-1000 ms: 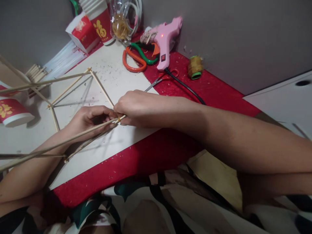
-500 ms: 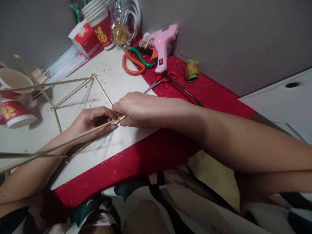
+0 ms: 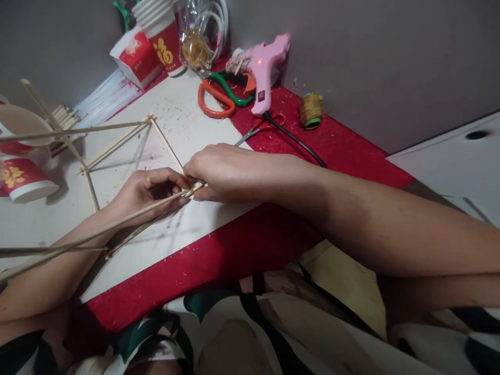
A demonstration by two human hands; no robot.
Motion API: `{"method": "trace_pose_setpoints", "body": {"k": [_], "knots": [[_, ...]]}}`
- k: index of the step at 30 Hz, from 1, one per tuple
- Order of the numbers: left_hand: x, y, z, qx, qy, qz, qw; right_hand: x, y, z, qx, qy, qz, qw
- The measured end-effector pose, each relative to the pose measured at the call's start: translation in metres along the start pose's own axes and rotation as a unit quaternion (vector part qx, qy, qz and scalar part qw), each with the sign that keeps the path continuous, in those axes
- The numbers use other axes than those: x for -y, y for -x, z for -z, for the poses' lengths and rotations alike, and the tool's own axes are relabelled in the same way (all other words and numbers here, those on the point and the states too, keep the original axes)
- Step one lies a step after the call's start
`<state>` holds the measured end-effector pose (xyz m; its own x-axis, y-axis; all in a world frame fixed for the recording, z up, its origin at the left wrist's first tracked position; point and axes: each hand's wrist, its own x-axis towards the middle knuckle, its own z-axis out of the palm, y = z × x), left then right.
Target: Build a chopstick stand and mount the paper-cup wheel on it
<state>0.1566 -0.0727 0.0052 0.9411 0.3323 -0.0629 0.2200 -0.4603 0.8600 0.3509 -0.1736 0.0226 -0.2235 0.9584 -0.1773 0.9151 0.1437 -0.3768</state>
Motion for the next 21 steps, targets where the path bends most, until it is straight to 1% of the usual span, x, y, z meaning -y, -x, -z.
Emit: {"method": "trace_pose_setpoints", "body": {"k": [3,8,12,18,21], "knots": [[-0.001,0.000,0.000,-0.002,0.003,-0.001,1.000,0.000,0.000,0.000,0.005,-0.007,-0.003,1.000],[-0.003,-0.001,0.006,0.035,-0.008,-0.015,0.999,0.000,0.002,0.004,0.023,-0.023,-0.001,0.999],[-0.007,-0.002,0.009,0.033,-0.027,-0.038,0.998,-0.003,0.006,0.008,0.027,-0.041,-0.004,0.999],[-0.009,-0.001,0.008,0.037,0.014,0.005,0.999,-0.007,0.010,0.006,0.022,-0.052,0.015,0.998],[-0.008,0.000,0.008,0.039,0.033,0.009,0.999,-0.005,0.010,0.006,0.022,-0.043,0.008,0.999]]}}
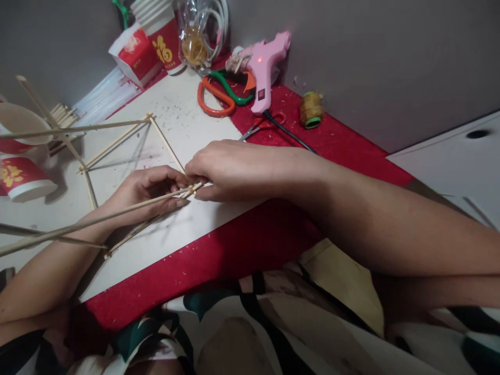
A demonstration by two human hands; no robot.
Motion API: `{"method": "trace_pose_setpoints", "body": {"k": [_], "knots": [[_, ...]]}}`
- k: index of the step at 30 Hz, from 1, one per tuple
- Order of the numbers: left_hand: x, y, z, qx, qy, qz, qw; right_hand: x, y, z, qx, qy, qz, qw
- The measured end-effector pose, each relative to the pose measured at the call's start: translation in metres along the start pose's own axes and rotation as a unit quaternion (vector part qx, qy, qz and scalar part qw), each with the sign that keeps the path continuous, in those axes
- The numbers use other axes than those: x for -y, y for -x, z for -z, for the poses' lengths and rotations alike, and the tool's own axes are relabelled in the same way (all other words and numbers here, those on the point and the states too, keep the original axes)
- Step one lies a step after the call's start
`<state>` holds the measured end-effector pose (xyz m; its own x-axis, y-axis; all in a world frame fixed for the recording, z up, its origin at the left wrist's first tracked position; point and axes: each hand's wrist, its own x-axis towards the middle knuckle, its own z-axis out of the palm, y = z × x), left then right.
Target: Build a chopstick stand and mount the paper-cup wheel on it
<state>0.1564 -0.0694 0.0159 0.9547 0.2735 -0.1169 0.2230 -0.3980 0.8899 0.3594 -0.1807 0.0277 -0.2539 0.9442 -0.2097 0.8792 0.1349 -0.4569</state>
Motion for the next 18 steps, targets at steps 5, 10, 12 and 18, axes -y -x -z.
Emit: {"method": "trace_pose_setpoints", "body": {"k": [5,10,12,18], "knots": [[0.0021,-0.0019,0.0047,0.010,0.050,0.013,0.999,0.0017,0.0003,0.0013,0.004,0.020,-0.009,1.000],[0.0016,-0.0035,0.0077,0.033,0.059,-0.001,0.998,-0.0021,0.0004,0.0013,-0.004,0.019,-0.002,1.000],[0.0009,-0.0030,0.0069,0.030,0.048,-0.006,0.998,-0.0027,0.0001,0.0005,-0.006,0.010,0.001,1.000],[-0.0006,-0.0010,0.0023,-0.004,0.033,0.004,0.999,-0.0024,-0.0009,0.0003,-0.008,-0.006,0.007,1.000]]}}
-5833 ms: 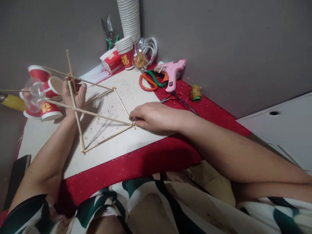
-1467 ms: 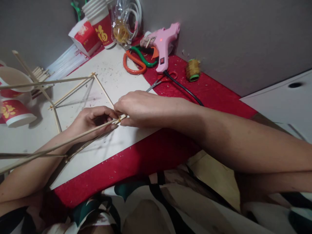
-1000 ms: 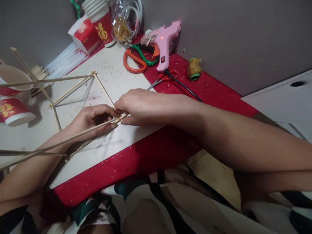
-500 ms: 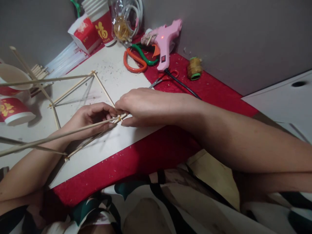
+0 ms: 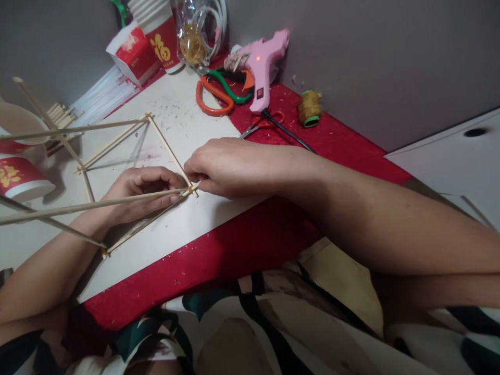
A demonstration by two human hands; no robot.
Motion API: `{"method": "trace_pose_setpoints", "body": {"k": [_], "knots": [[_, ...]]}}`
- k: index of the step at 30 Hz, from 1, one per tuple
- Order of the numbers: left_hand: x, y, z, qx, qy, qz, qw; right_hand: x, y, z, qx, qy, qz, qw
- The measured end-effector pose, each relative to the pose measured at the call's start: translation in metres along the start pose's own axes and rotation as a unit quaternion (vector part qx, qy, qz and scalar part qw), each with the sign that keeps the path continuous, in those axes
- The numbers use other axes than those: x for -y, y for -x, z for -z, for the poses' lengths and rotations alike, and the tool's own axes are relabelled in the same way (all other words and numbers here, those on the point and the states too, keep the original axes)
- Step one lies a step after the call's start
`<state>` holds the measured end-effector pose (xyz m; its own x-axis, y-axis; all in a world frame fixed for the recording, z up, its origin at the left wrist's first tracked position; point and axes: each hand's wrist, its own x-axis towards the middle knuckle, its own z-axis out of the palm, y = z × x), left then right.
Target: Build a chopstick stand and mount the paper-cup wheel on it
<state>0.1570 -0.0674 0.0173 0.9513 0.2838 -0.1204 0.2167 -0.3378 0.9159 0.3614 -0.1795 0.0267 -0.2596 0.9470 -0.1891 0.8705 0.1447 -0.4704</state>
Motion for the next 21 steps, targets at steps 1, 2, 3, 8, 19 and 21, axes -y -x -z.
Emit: {"method": "trace_pose_setpoints", "body": {"k": [1,2,3,8,19,21], "knots": [[-0.0002,0.0003,-0.0003,-0.005,0.000,0.000,1.000,0.0000,-0.0006,0.0000,0.001,-0.001,0.000,1.000],[-0.0003,0.0005,-0.0004,-0.008,0.000,-0.001,1.000,-0.0001,-0.0013,-0.0001,0.003,-0.003,0.000,1.000],[-0.0003,0.0006,-0.0003,-0.010,-0.001,-0.002,1.000,-0.0001,-0.0022,-0.0004,0.004,-0.004,-0.001,1.000],[0.0030,0.0004,0.0009,-0.015,-0.005,-0.014,1.000,-0.0011,-0.0065,-0.0028,0.008,-0.017,-0.005,1.000],[0.0085,0.0001,0.0019,-0.020,-0.019,-0.033,0.999,-0.0005,-0.0066,-0.0037,-0.041,-0.046,-0.009,0.998],[0.0084,-0.0002,0.0019,-0.021,-0.025,-0.042,0.999,0.0040,-0.0104,-0.0071,-0.060,-0.033,-0.046,0.997]]}}
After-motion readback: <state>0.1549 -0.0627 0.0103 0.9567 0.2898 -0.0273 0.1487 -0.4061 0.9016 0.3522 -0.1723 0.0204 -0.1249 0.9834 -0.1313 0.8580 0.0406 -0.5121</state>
